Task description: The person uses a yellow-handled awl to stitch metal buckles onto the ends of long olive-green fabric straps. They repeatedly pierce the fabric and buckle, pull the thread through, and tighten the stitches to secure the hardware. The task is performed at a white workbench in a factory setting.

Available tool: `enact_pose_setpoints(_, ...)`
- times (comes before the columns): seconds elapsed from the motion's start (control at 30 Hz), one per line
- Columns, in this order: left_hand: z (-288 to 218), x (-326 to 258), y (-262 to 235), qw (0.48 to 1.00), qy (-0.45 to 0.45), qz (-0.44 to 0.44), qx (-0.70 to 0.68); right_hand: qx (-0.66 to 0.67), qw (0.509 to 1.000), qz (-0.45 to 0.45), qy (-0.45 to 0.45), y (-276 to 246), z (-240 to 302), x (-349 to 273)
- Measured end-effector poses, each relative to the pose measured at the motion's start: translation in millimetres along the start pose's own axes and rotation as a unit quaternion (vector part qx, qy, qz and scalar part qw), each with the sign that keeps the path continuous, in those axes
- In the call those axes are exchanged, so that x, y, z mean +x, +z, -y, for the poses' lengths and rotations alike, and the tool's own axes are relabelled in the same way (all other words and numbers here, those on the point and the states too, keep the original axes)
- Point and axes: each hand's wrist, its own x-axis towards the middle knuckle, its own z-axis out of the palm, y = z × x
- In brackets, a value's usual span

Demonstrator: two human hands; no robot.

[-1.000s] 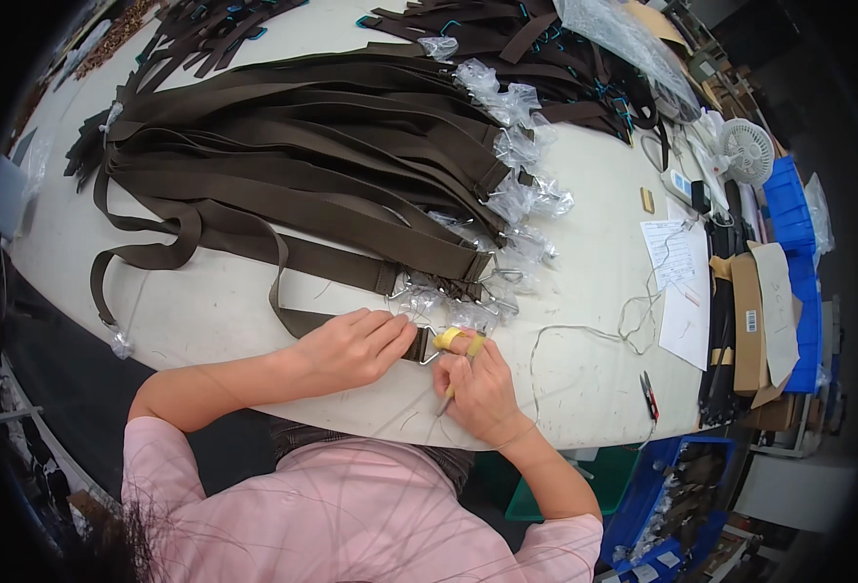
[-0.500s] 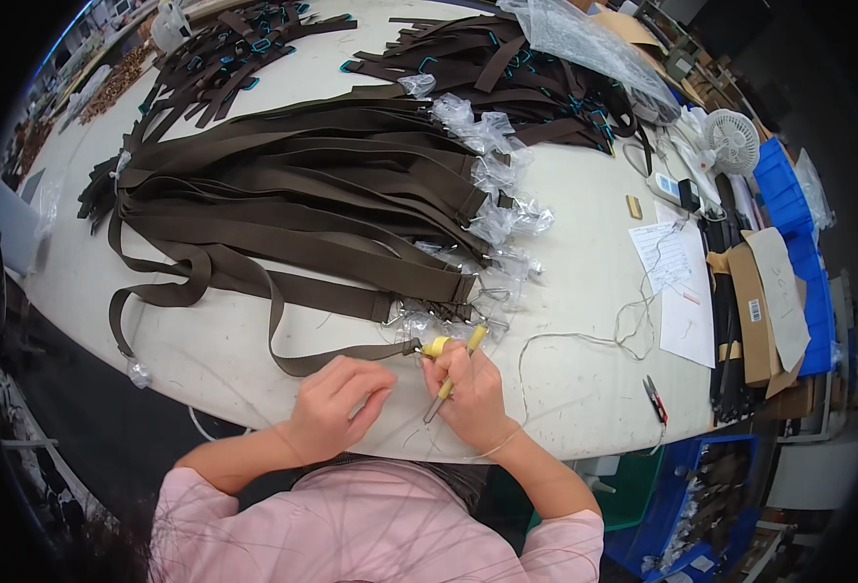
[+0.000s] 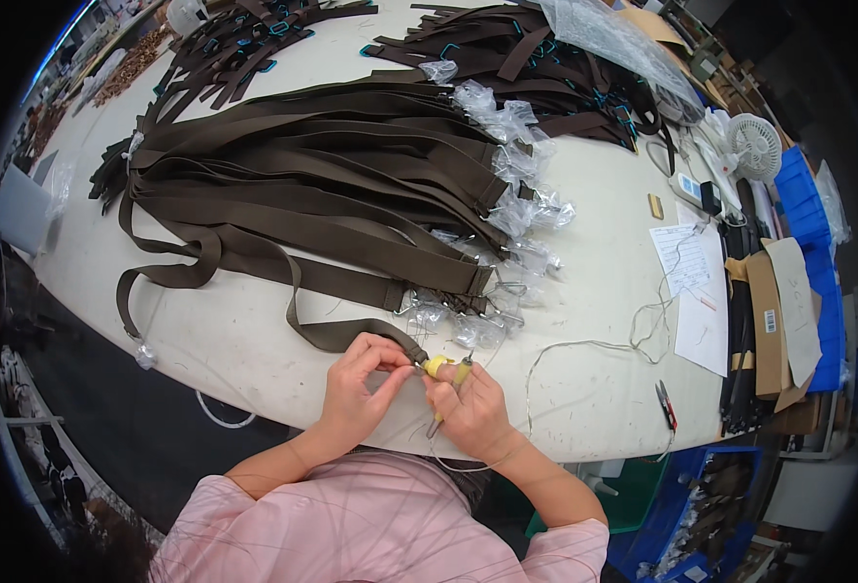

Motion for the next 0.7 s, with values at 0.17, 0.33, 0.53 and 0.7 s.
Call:
enact_pose_setpoints(0.17,2.8,-2.0,-16.8,0.994,0.089,0.054,0.034,-0.002,0.999,0.037,-0.029,-8.3,-10.3,-10.2)
enact_pose_setpoints(0.33,4.5,-7.4,-19.8,0.991,0.096,0.051,0.077,0.014,0.999,0.025,0.032,-7.2,-10.7,-9.6)
enact_pose_setpoints(0.53,-10.3,0.5,-5.0,0.989,-0.037,0.085,0.112,0.032,0.999,0.011,0.021,-0.5,-0.3,-12.2)
enact_pose_setpoints(0.7,-4.6,-0.1,-8.7,0.995,-0.052,0.09,0.014,-0.005,0.999,0.035,-0.014,-1.3,-4.6,-17.3)
